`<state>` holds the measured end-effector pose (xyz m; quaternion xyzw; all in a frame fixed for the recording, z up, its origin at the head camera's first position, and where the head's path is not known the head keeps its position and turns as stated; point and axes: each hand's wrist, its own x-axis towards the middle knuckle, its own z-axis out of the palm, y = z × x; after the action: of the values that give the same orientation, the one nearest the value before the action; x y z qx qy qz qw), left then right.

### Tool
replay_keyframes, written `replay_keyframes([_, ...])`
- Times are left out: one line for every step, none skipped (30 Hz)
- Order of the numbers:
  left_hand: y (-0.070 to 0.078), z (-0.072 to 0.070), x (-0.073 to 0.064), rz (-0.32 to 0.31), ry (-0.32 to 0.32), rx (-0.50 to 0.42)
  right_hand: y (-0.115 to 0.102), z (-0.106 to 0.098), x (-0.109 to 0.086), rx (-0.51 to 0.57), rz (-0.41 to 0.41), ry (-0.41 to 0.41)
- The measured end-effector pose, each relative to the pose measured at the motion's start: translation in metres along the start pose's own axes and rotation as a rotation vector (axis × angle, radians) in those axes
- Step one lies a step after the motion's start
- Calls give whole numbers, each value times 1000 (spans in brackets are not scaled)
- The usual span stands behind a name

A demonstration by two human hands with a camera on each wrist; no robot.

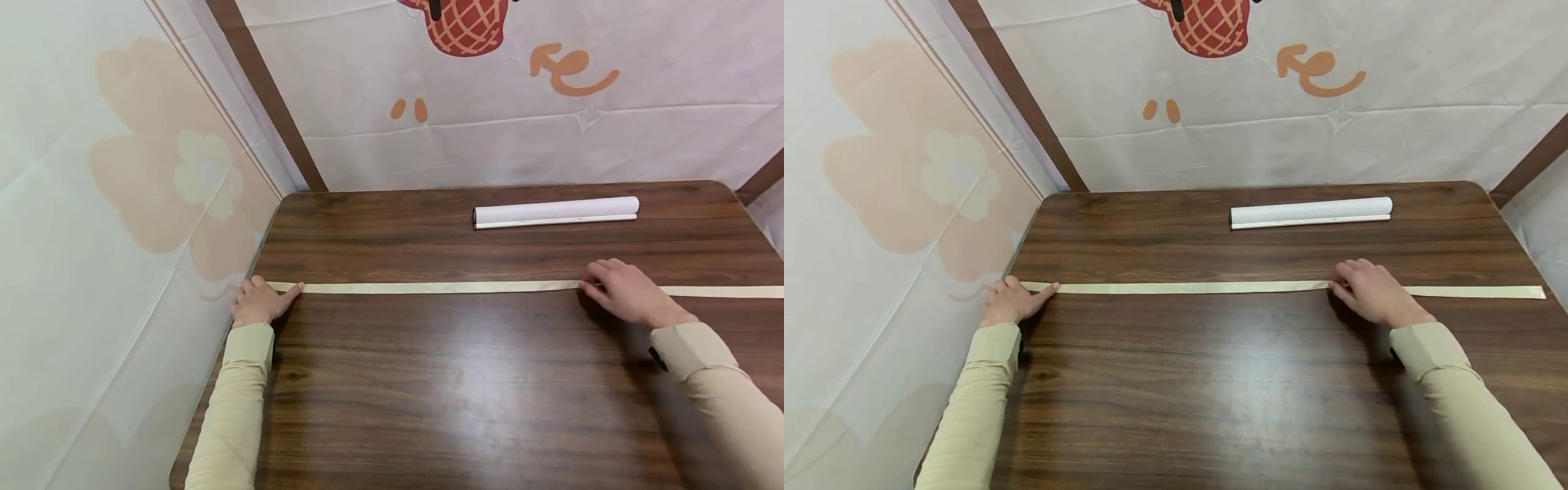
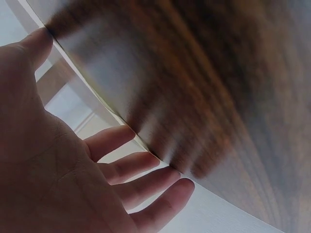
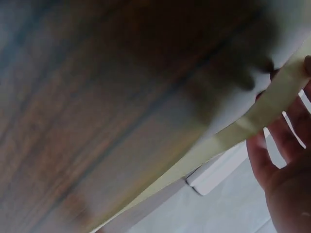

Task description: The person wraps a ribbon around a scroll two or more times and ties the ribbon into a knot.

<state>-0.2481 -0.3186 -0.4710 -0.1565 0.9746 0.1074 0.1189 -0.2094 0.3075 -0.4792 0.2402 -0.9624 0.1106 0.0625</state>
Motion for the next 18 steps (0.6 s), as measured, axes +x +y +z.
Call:
replay_keyframes([0, 0, 0, 0, 1, 1, 2, -2, 0, 30, 32, -30])
replay_keyframes([1, 0, 0, -1, 2, 2, 5, -5, 0, 53, 59, -56])
replay_keyframes([1, 0, -1, -1, 3, 1, 8, -8, -1, 78, 93, -89])
replay_keyframes([1, 0, -1, -1, 2, 1, 12, -11, -1, 104, 120, -120])
replay_keyframes([1, 0, 0, 0, 2, 1, 16, -13, -3, 117, 143, -145])
replay_keyframes([1, 0, 0, 1, 1, 0, 20, -17, -4, 137, 167, -175])
replay_keyframes([0, -1, 0, 2, 1, -1, 25, -19, -5, 154, 183, -197])
replay_keyframes([0, -1, 0, 3, 1, -1, 31, -22, -7, 164, 204, -220])
replay_keyframes([0, -1, 0, 3, 0, -2, 36, -25, -9, 173, 227, -242])
replay_keyframes([0, -1, 0, 3, 1, -3, 42, -27, -11, 175, 239, -256])
replay_keyframes([-1, -2, 0, 2, 2, -1, 48, -29, -13, 172, 252, -267])
replay_keyframes([-2, -2, 0, 1, 4, -2, 53, -31, -15, 170, 266, -273])
replay_keyframes([-2, -2, 1, 0, 5, -2, 59, -33, -18, 162, 278, -273])
replay_keyframes([-2, -2, 0, 0, 6, -1, 64, -35, -21, 151, 294, -274])
replay_keyframes([-2, -3, 1, -1, 8, -1, 70, -36, -24, 140, 303, -272])
replay_keyframes([-2, -3, 1, 0, 8, 1, 75, -38, -28, 131, 321, -270])
replay_keyframes([-2, -3, 1, 0, 7, 2, 80, -40, -33, 119, 339, -270])
replay_keyframes([-1, -3, 0, 1, 6, 2, 84, -42, -38, 105, 365, -270])
